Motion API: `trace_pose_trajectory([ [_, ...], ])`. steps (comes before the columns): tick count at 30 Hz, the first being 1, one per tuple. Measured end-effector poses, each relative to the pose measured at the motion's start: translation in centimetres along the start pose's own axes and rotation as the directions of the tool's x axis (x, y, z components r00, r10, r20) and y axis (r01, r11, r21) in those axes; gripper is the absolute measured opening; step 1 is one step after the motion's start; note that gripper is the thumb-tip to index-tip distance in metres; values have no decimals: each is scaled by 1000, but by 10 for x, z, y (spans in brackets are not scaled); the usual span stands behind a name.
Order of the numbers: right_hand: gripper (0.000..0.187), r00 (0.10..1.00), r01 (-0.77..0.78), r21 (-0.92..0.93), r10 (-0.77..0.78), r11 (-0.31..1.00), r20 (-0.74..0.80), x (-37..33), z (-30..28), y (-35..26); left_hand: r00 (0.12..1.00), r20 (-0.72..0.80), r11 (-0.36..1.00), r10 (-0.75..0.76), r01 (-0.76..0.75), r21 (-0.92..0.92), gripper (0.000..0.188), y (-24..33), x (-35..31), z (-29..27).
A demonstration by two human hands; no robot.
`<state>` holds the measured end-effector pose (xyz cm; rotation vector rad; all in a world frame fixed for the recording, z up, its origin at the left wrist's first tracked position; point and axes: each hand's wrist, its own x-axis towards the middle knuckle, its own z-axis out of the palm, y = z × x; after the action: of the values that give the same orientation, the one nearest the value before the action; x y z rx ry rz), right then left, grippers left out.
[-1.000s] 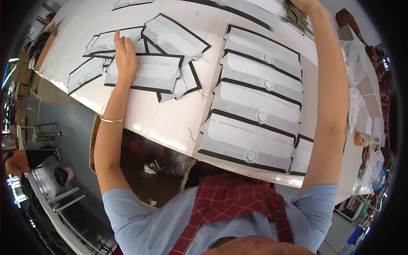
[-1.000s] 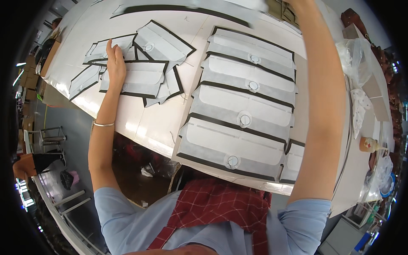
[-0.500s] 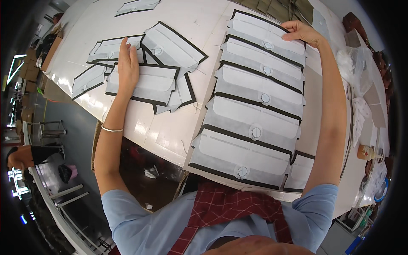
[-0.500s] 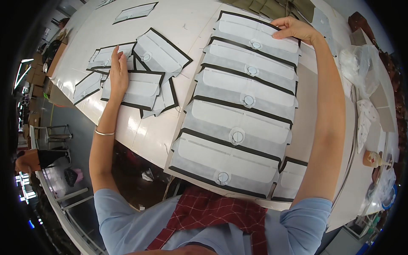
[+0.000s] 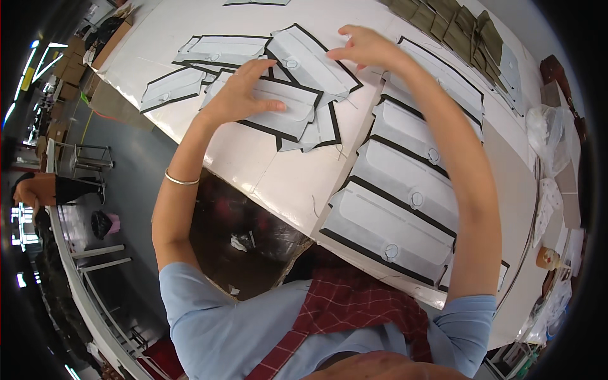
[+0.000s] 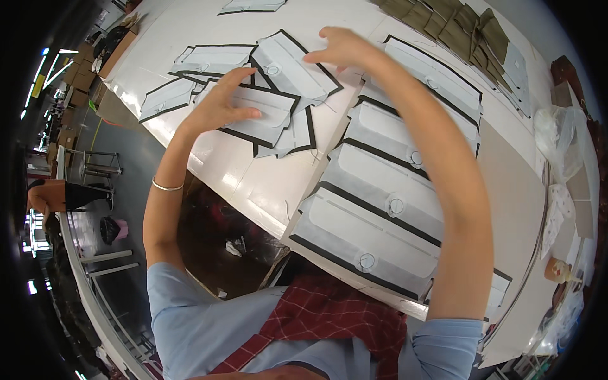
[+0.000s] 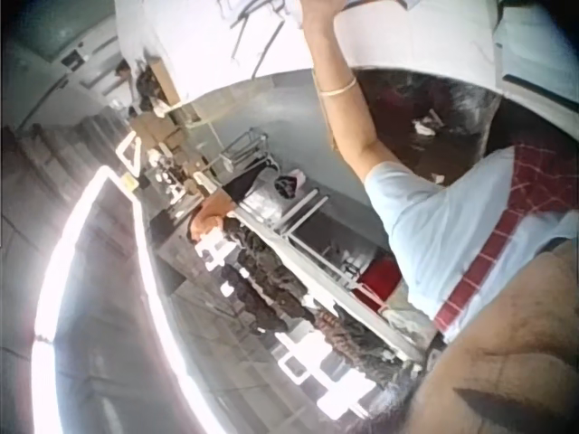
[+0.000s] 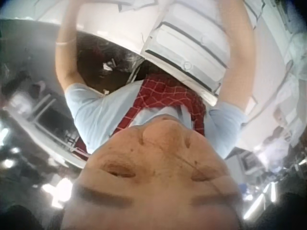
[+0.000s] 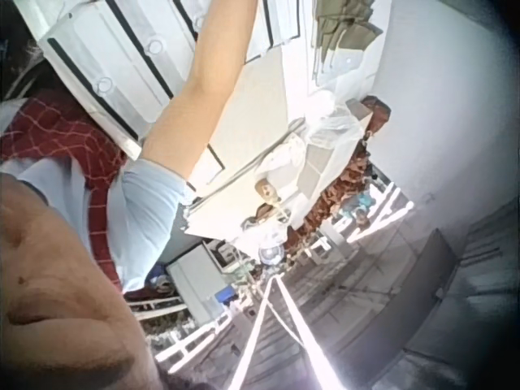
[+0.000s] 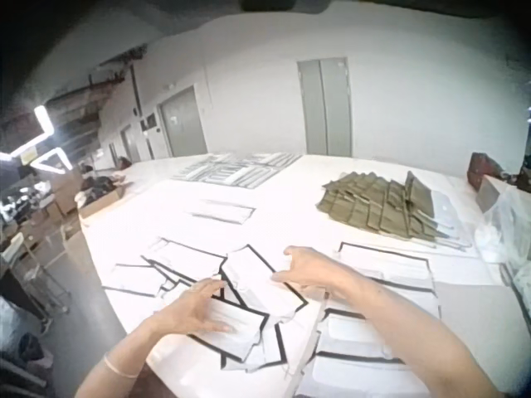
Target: The person arranges multiple white face masks on a table, aligning them in rows. They then use a squeeze bottle to apply a yellowish liquid onto the center of each mask.
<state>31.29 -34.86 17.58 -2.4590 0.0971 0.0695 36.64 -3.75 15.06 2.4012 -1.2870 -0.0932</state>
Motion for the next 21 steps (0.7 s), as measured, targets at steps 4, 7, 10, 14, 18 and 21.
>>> trace_pose_trajectory([
  [4, 77, 998, -55, -217, 45, 975, -52, 35, 42, -19, 998, -52, 969, 42, -28, 244, 94, -14, -10, 32],
  [7, 54, 994, -64, -190, 46, 980, -95, 39, 52, -30, 996, -69, 978, 48, -32, 207, 98, -5, -7, 34],
  [10, 37, 846, 219, -227, -301, 949, -441, 19, 33, -62, 995, -83, 972, 63, -42, 232, 97, -17, -8, 39],
  [14, 30, 687, 606, -102, -583, 789, -433, -44, -64, -113, 995, -102, 967, -6, 32, 252, 87, -28, -39, 29],
  [18, 35, 862, 180, -400, -340, 898, -376, -190, -184, -53, 989, -137, 986, 62, -82, -146, 64, -27, 1, 37],
  [21, 36, 938, 25, -134, -69, 991, -339, -275, -213, -1, 990, -131, 992, 48, -62, -107, 61, -26, -2, 28],
])
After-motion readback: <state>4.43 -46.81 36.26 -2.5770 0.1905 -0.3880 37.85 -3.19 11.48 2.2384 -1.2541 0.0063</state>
